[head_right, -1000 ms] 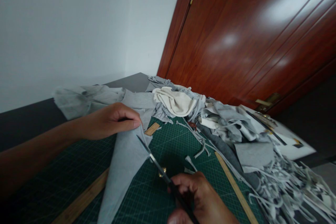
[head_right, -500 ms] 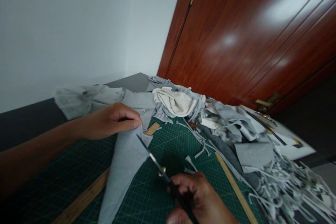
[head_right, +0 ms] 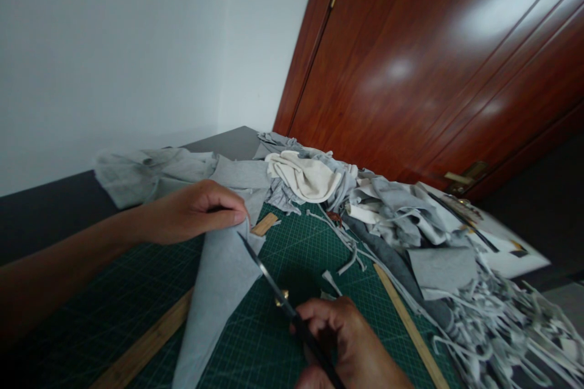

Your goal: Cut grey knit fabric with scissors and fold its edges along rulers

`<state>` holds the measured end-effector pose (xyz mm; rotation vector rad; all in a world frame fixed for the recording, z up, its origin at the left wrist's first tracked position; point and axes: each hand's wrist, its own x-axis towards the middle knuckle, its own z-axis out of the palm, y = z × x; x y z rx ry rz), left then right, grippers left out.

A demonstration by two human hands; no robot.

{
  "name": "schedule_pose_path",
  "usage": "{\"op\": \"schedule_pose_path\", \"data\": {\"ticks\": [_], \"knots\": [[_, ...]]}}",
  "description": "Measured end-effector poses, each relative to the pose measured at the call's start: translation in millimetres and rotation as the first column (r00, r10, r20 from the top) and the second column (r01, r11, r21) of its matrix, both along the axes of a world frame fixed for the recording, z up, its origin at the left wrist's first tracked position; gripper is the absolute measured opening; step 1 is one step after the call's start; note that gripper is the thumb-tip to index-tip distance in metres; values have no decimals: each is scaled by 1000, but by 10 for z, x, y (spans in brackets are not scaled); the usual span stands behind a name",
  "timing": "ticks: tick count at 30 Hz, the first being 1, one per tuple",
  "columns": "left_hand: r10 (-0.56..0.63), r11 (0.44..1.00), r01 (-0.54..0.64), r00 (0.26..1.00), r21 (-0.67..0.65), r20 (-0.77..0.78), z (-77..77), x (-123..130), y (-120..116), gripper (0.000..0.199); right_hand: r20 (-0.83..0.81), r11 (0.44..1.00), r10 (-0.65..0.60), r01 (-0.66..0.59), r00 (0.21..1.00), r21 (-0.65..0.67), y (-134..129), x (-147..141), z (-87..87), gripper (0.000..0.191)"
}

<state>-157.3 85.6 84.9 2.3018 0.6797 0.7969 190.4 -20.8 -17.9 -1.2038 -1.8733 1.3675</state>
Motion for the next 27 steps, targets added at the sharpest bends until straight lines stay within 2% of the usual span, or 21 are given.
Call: {"op": "schedule_pose_path", "data": {"ticks": [9, 14, 19, 27], "knots": [[8, 1000, -8, 1000, -11, -3, 11, 18, -10, 32, -44, 995, 58, -62, 997, -76, 20, 10, 7, 68], [17, 1000, -17, 1000, -8, -2, 11, 9, -9, 35, -57, 994, 21, -27, 998, -102, 22, 0, 23, 62], [13, 1000, -13, 1000, -1, -9, -12, 5, 0, 35, -102, 985, 92, -106, 990, -134, 32, 18, 1, 64], [32, 999, -32, 999, -8, -26, -3, 12, -4, 36, -85, 987, 70, -82, 994, -140, 10, 22, 2, 55]]}}
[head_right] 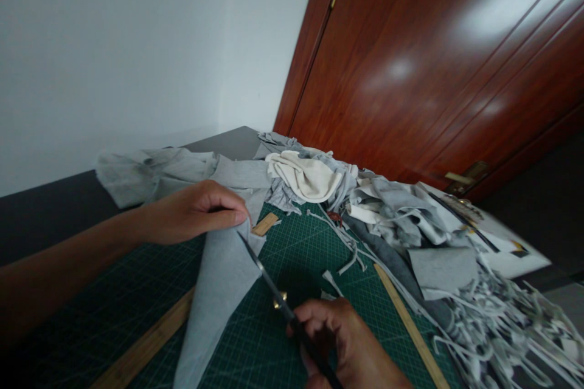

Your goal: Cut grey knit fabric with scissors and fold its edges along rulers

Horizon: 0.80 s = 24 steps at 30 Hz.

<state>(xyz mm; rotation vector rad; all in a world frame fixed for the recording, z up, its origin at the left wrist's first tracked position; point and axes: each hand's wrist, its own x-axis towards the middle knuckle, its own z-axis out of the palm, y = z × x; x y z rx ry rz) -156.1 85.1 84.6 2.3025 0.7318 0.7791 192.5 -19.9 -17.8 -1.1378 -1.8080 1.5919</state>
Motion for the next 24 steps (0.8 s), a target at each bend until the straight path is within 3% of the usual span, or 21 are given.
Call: {"op": "schedule_pose_path", "data": {"ticks": [10, 17, 24], "knots": [[9, 1000, -9, 1000, 3, -15, -12, -1, 7, 36, 4, 1000, 4, -4, 1000, 8, -5, -27, 34, 64], [0, 1000, 0, 1000, -13, -11, -17, -2, 5, 37, -1, 996, 18, -18, 1000, 90, -20, -25, 38, 86], [18, 1000, -18, 1000, -5, -22, -2, 0, -5, 37, -19, 994, -73, 74, 997, 75, -36, -72, -27, 77]]}}
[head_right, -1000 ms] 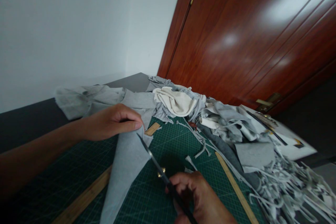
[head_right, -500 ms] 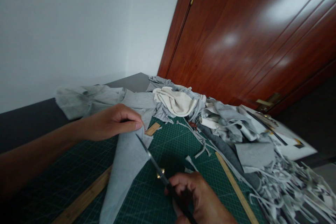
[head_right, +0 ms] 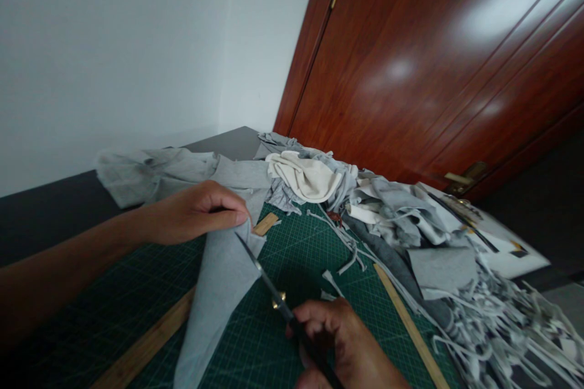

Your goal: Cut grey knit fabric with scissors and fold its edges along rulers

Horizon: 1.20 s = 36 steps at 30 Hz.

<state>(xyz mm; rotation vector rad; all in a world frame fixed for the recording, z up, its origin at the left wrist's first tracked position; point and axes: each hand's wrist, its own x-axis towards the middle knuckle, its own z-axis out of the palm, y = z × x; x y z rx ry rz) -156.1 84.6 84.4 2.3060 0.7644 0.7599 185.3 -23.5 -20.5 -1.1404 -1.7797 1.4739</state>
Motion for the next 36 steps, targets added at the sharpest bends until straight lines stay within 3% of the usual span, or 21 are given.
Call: {"op": "schedule_pose_path", "data": {"ticks": [6, 13, 19, 27, 36], "knots": [[-7, 1000, 7, 1000, -3, 5, -3, -3, 2, 37, 81, 999, 22, -26, 996, 42, -5, 15, 73, 69], [-9, 1000, 9, 1000, -6, 19, 8, 5, -9, 35, 60, 992, 99, -104, 993, 73, 47, -31, 105, 77], [-6, 1000, 6, 1000, -13, 29, 14, 10, -11, 33, 102, 993, 56, -66, 993, 99, 21, -33, 119, 72], [-17, 1000, 17, 999, -4, 34, 25, 2, -19, 35, 64, 988, 106, -112, 992, 109, 42, -19, 66, 75], [-23, 999, 25, 998, -28, 55, 34, 12, -29, 39, 130, 990, 77, -91, 989, 104, -15, -8, 140, 72]]}}
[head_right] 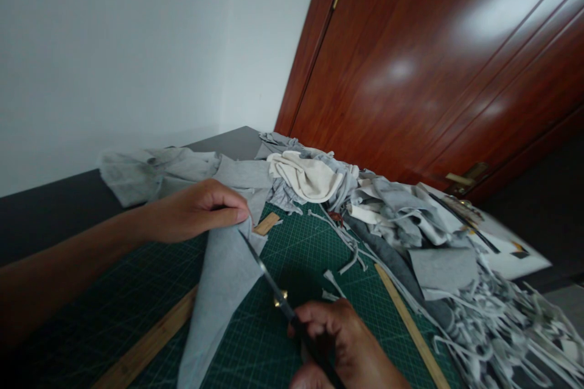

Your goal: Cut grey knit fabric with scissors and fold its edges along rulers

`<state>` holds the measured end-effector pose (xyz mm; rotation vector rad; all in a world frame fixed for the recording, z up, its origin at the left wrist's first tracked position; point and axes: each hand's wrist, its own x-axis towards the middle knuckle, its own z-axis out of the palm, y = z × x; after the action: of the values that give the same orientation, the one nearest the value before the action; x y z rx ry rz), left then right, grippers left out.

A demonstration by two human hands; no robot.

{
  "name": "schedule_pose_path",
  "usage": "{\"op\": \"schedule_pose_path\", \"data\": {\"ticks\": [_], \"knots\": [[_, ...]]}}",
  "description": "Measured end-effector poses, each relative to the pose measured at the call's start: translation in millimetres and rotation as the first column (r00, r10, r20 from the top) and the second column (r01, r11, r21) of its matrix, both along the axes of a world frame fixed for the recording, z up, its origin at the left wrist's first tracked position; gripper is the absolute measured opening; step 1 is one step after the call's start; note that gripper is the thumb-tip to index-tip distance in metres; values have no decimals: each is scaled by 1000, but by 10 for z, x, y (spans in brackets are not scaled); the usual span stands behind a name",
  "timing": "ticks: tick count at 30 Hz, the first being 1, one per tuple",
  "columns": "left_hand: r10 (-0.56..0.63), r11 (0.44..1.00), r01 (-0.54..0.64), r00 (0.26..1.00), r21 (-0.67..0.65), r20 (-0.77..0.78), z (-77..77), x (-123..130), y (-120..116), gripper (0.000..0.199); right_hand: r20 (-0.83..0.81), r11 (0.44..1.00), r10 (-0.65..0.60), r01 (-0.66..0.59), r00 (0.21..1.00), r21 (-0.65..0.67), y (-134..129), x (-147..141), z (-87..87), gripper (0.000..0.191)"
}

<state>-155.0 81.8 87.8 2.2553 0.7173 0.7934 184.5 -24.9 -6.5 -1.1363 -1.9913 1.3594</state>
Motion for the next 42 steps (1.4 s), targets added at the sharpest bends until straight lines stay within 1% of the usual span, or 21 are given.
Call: {"op": "schedule_pose_path", "data": {"ticks": [3, 7, 12, 15, 18, 20, 24, 28, 31, 34, 35, 38, 40, 42], "knots": [[-4, 1000, 4, 1000, 1, 7, -1, 2, -2, 40, -43, 1000, 29, -29, 999, -4, 18, -18, 19, 64], [5, 1000, -5, 1000, 8, 3, -1, -3, -5, 40, -66, 999, 46, -48, 997, -20, 39, -29, 14, 70], [18, 999, -19, 999, -30, -29, 1, -3, -5, 37, -39, 1000, 18, -17, 999, 26, 26, -23, 3, 70], [27, 999, -28, 999, -33, -29, 7, -3, -10, 38, -51, 1000, 22, -21, 998, 12, 14, -31, 20, 74], [16, 999, -17, 1000, -42, -22, 12, -6, -17, 38, -73, 999, 40, -40, 996, 1, 8, -40, 39, 73], [13, 999, -13, 1000, -35, -11, 12, -8, -21, 38, -63, 999, 35, -35, 997, 4, 5, -38, 41, 72], [19, 1000, -19, 1000, -7, 10, 2, -1, -14, 41, -25, 999, 28, -28, 999, 21, 5, -1, 0, 75], [-1, 1000, 1, 1000, -20, 17, -12, -4, 6, 39, -28, 998, 48, -47, 998, 37, 16, 53, -66, 74], [-18, 999, 18, 1000, -32, 23, -10, -37, 11, 32, -32, 997, 55, -53, 998, 56, 22, 66, -71, 70], [-98, 990, 105, 993, -95, 70, 6, -91, 4, 19, -46, 997, 63, -61, 997, 54, 15, 51, -28, 67], [-132, 983, 142, 987, -115, 93, 11, -109, 2, 19, -54, 997, 67, -64, 996, 47, 8, 46, -10, 65], [-198, 962, 217, 972, -163, 129, 8, -159, 8, 36, -66, 997, 72, -71, 995, 23, -14, 46, 30, 63], [-187, 958, 210, 974, -195, 128, -8, -188, 25, 44, -48, 998, 57, -56, 997, 19, -20, 58, 36, 62], [-149, 958, 173, 982, -228, 118, -23, -218, 47, 48, -36, 999, 47, -46, 998, 26, -14, 66, 31, 62]]}}
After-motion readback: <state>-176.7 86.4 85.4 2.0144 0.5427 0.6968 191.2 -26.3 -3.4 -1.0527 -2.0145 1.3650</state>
